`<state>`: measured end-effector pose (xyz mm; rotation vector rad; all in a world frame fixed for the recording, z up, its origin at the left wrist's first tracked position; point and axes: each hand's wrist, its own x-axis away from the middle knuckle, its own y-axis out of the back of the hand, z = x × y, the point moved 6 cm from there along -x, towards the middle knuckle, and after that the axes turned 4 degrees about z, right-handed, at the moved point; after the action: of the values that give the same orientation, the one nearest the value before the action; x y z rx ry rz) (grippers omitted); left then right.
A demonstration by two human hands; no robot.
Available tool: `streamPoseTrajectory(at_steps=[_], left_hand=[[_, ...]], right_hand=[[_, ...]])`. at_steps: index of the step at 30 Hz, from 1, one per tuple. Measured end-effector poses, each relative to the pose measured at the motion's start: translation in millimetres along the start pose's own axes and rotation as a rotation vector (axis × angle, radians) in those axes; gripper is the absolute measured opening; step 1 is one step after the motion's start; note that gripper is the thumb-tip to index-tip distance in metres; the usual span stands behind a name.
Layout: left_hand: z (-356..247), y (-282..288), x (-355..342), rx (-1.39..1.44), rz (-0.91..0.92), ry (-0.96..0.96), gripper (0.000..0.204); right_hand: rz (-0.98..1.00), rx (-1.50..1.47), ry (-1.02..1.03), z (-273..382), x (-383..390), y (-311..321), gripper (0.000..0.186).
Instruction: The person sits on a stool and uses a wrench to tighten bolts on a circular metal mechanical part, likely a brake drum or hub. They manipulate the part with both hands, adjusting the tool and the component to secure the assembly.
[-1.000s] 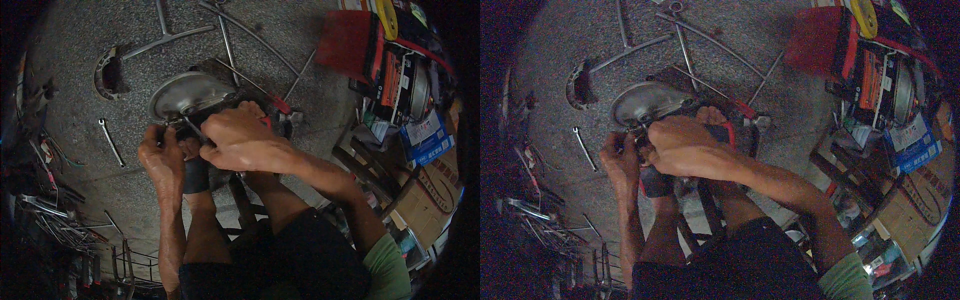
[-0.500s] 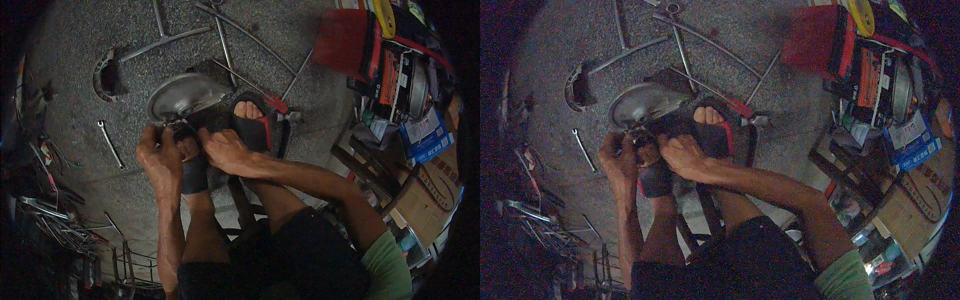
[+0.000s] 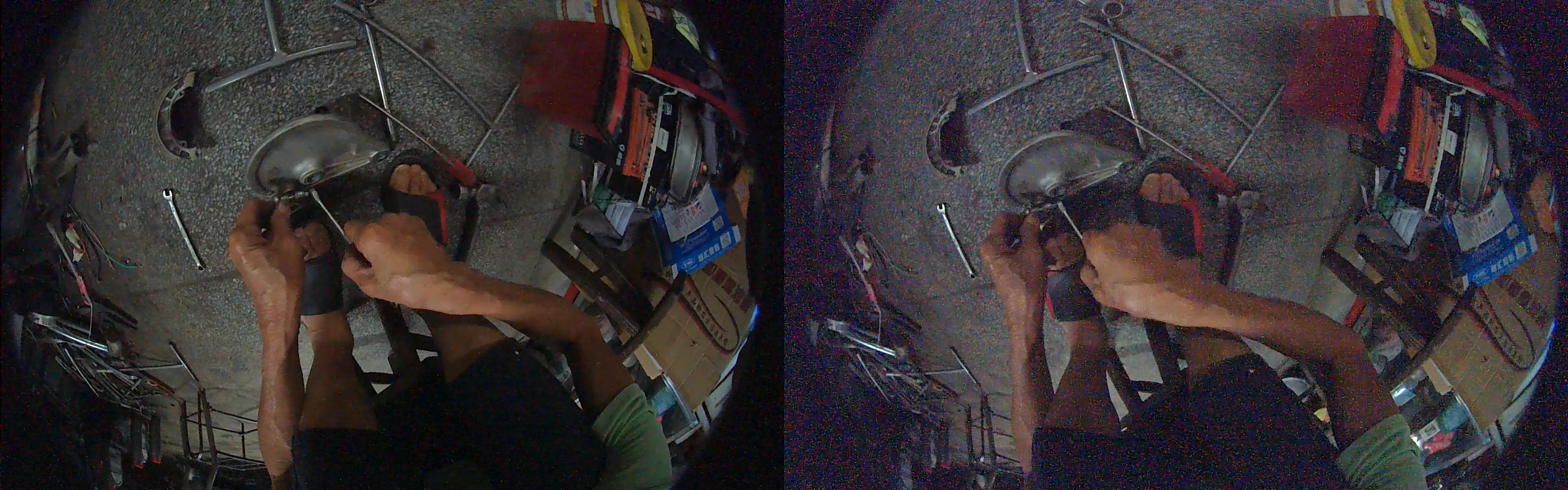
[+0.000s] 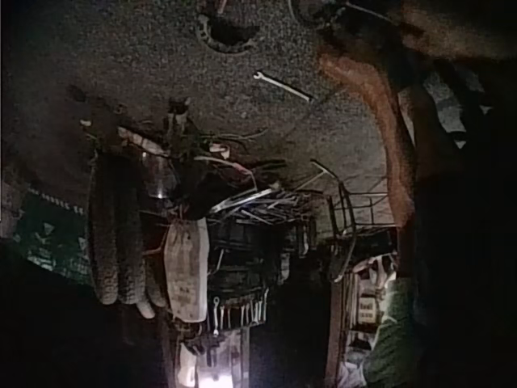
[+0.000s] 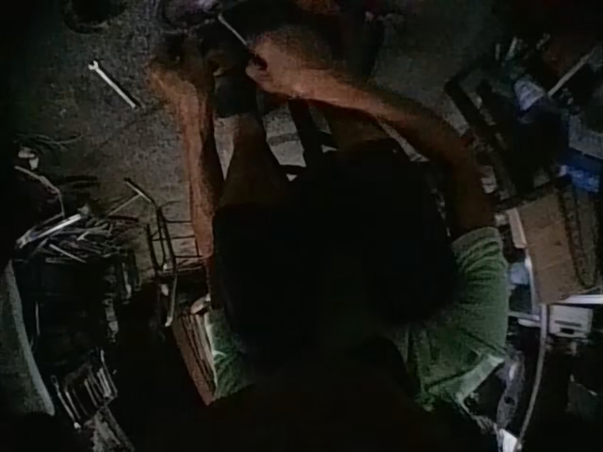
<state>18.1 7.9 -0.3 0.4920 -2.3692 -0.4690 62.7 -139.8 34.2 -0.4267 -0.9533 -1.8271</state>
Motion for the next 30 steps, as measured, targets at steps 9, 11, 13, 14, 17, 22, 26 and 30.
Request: streamPoseTrajectory(at_steps=[9, 11, 13, 14, 17, 22, 26, 30], left_hand=[[-7, -1, 1, -0.033, 0.001, -0.024, 0.012], [-8, -2, 1, 0.002, 0.011, -0.021, 0.009], [-8, -3, 1, 0.022, 0.002, -0.029, 0.009], [-8, -3, 2, 0.031, -0.008, -0.041, 0.01], [-11, -4, 2, 0.005, -0.002, -0.046, 0.011], [-1, -5, 1, 0.005, 0.006, 0.0, 0.01], [0, -5, 0, -0.008, -0.003, -0.003, 0.011], [3, -4, -1, -0.049, 0.001, 0.011, 0.011]], right_hand=[[0.117, -0.008, 0.026, 5, -16, 17, 0.025], [0.163, -0.053, 0.04, 7, -18, 17, 0.019], [0.113, 0.032, 0.063, 6, -16, 2, 0.02], [0.085, 0.078, 0.07, 4, -12, -7, 0.02], [0.018, 0.17, 0.078, -19, -13, -46, 0.028], [0.081, 0.091, 0.032, -40, -21, -58, 0.04], [0.148, 0.009, -0.001, -45, -30, -59, 0.035], [0.221, -0.067, 0.049, -42, -38, -51, 0.03]])
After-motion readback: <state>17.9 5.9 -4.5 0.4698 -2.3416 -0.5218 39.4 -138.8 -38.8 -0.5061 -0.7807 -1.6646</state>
